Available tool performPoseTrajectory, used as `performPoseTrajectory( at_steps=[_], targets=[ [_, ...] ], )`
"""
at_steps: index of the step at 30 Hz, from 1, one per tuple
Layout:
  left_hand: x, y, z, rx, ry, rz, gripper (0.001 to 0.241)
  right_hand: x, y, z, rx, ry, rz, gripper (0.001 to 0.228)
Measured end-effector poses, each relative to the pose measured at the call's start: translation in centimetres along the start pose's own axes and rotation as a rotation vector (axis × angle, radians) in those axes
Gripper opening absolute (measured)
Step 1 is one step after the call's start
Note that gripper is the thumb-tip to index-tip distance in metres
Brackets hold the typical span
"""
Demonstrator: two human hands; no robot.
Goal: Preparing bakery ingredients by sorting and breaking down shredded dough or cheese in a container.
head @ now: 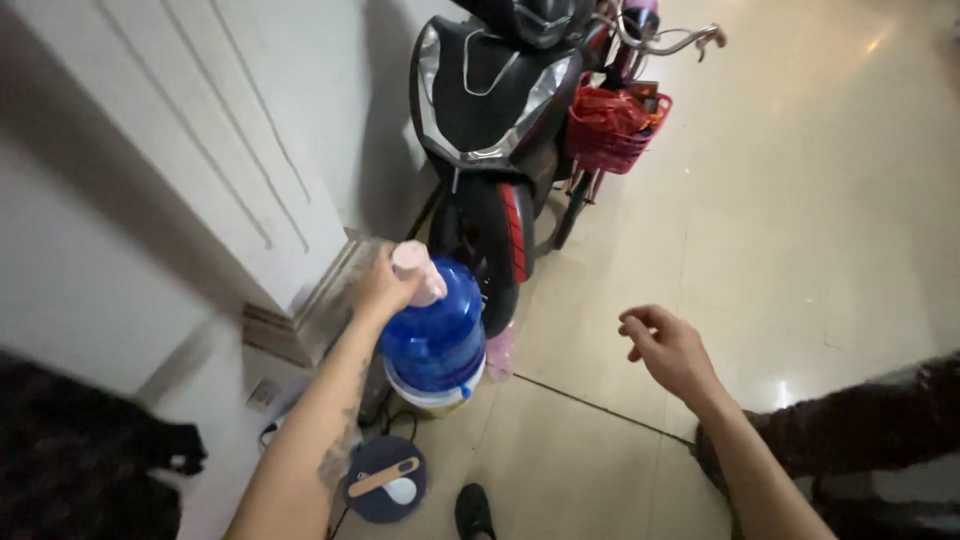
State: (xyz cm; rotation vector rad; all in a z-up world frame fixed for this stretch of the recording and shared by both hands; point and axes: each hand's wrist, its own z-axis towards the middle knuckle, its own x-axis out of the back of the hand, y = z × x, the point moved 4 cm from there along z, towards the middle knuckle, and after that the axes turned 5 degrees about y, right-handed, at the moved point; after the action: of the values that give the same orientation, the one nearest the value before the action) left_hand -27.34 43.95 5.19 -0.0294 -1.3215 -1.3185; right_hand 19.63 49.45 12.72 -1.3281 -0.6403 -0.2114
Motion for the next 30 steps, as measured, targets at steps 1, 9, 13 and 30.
performPoseTrajectory(
  at_steps=[1,9,13,30],
  targets=[
    [-1.8,0.4,2.3,0.012,-0.008,0.001,0.092,-0.6,-0.1,2.1,-0.008,-0.01,-0.006,0.035],
    [-5.1,4.2,9.0,0.168,-0.157,0.328,0.098,-10.6,3.6,14.0,-0.236,-0.188,0.095,0.034],
    [0.9,8.4,7.2,0.132,-0.131,0.357,0.063,-15.6,1.3,16.1,-0.254,-0.296,0.06,0.035],
    [-25.9,-5.0,-12.2,-0.044,-0.218,-0.178,0.057,-28.7,32.1,17.0,-0.786,-0.592,0.551,0.042]
  ],
)
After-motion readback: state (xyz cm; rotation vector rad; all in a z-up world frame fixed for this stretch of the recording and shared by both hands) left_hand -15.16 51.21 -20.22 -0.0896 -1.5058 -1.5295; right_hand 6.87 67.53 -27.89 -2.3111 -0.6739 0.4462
